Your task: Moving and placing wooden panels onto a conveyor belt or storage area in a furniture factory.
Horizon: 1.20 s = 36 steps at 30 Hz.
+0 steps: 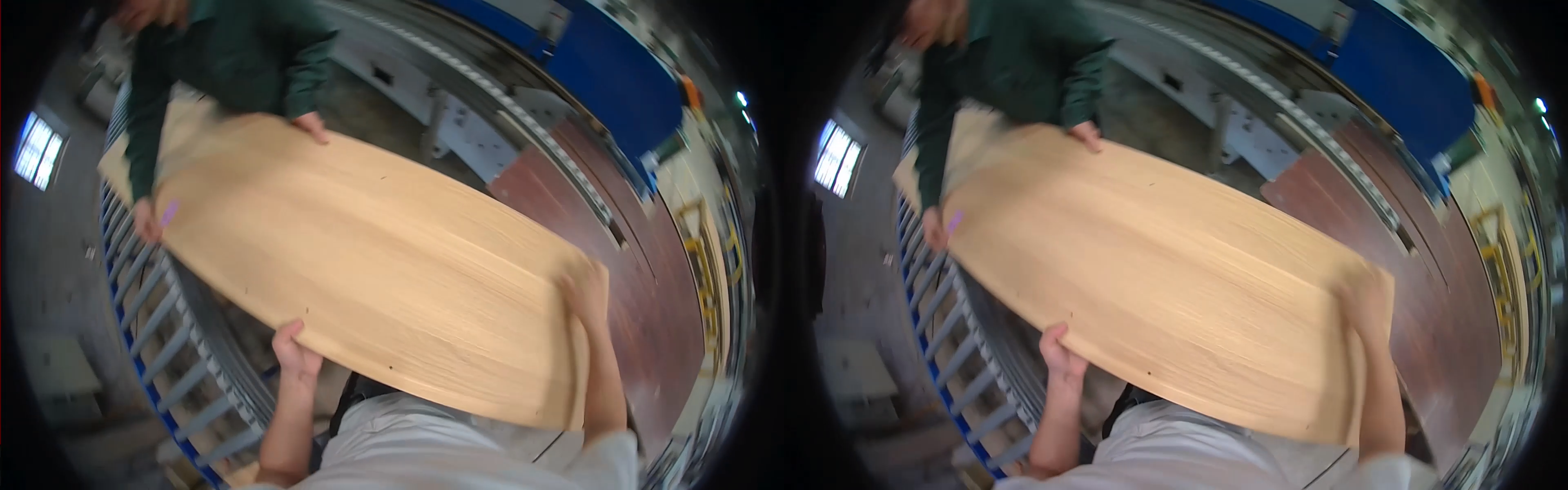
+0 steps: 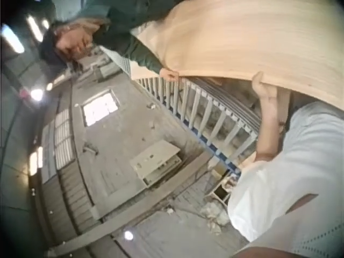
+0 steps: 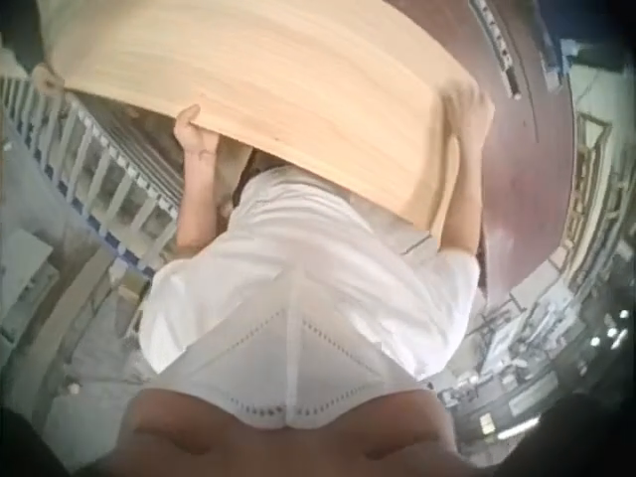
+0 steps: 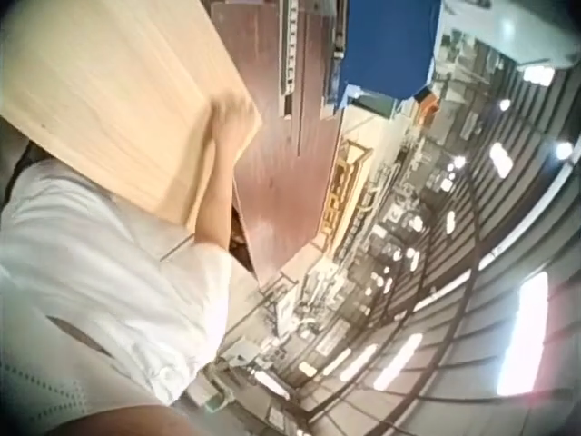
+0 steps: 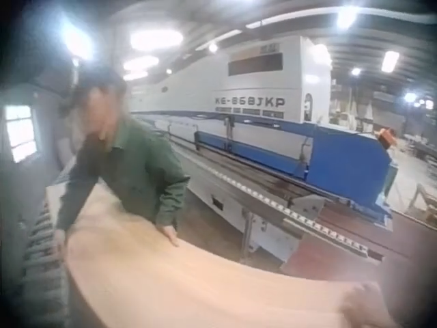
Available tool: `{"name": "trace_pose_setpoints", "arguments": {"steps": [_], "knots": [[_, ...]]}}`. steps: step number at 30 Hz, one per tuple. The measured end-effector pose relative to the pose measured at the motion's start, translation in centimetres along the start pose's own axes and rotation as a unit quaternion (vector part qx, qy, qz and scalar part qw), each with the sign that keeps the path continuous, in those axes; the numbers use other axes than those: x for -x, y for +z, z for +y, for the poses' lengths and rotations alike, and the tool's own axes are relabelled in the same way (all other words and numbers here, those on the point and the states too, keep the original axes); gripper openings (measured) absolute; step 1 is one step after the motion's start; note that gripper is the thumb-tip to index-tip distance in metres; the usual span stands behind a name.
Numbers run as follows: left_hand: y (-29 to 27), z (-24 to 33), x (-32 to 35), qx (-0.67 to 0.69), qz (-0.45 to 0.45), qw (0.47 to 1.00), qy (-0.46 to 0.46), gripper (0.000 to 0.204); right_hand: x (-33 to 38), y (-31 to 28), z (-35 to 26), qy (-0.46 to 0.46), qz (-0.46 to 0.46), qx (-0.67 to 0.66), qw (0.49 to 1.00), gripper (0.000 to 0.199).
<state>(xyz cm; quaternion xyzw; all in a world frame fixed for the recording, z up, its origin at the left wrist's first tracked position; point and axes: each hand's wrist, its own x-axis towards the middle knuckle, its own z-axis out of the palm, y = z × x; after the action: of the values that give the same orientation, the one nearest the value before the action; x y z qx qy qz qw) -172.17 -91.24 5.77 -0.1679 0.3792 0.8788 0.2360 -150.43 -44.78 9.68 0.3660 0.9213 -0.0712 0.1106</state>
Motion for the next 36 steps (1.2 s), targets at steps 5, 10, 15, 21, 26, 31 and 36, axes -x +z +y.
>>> {"name": "trace_pose_setpoints", "arguments": {"steps": [5, 10, 15, 21, 26, 31, 36], "knots": [[4.0, 6.0, -0.7, -0.067, 0.012, 0.995, 0.075, 0.059, 19.2, 9.6, 21.2, 0.232, 0.009, -0.349, 0.908, 0.084], [9.1, 15.4, -3.5, -0.170, -0.025, 0.967, 0.188, 0.058, 19.3, 11.2, 9.8, 0.206, -0.045, -0.823, 0.527, 0.088], [15.1, 25.4, -4.5, -0.220, -0.060, 0.958, 0.175, 0.080, 17.0, 2.3, -7.1, 0.114, -0.142, -0.908, 0.376, 0.050], [6.0, 24.8, -4.4, -0.316, 0.042, 0.887, 0.333, 0.059, 15.8, -1.5, -22.9, -0.043, -0.307, -0.846, 0.434, 0.068], [-10.7, 19.6, -0.3, -0.701, 0.166, 0.591, 0.363, 0.071, 16.0, 2.6, -28.9, -0.113, -0.438, -0.667, 0.592, 0.050], [-19.8, 12.8, 4.8, -0.648, 0.194, 0.685, 0.272, 0.076, 16.2, 7.1, -31.0, -0.069, -0.480, -0.575, 0.659, 0.040], [-19.8, 10.7, 6.1, -0.626, 0.214, 0.708, 0.247, 0.080, 15.7, 11.2, -28.1, -0.030, -0.463, -0.576, 0.673, 0.040]]}}
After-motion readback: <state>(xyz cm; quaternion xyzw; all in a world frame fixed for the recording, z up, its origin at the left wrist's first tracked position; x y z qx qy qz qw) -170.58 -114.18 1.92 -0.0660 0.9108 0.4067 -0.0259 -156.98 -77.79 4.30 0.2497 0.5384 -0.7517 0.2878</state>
